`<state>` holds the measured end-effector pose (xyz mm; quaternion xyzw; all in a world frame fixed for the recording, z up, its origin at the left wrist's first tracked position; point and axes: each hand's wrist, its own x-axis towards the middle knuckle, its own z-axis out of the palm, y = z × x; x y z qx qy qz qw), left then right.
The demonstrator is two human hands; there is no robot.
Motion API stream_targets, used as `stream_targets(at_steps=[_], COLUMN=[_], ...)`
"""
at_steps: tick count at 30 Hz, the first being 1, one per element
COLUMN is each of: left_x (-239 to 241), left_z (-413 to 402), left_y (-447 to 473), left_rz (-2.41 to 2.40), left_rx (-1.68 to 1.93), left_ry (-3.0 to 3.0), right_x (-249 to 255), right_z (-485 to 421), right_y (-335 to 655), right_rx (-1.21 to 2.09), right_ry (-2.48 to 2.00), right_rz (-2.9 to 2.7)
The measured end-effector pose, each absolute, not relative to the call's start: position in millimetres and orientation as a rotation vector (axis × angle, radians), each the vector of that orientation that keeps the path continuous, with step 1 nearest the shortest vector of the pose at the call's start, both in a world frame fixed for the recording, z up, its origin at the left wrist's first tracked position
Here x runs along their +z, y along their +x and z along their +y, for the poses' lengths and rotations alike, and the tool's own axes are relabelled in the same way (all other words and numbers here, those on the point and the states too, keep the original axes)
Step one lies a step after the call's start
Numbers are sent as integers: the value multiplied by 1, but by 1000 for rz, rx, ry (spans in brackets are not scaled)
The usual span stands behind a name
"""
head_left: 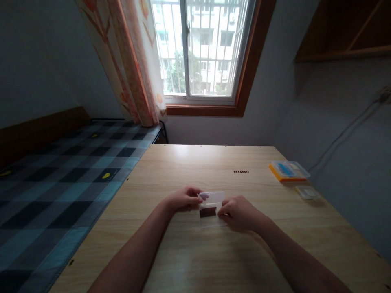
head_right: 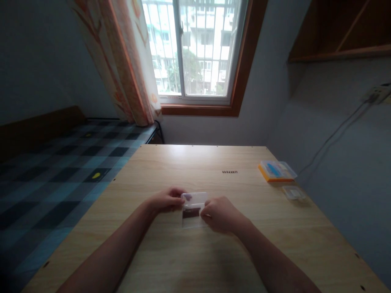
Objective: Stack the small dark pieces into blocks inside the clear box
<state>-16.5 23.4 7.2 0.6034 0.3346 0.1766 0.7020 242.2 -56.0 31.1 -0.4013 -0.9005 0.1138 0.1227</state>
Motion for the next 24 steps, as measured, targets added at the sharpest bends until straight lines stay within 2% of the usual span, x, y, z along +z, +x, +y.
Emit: stream_targets(at_steps=[8, 24], left_x=[7, 7], left_z=[25, 24], left_y=[-17, -16], left_rz=[742, 724], left_rx=[385, 386], left_ry=[1355, 1343], right_x=[46, 38], right_z=[-62, -64], right_y=[249, 246], right_rx=[353, 347], right_ry=[-1166, -1257], right_rz=[-2608, -2702])
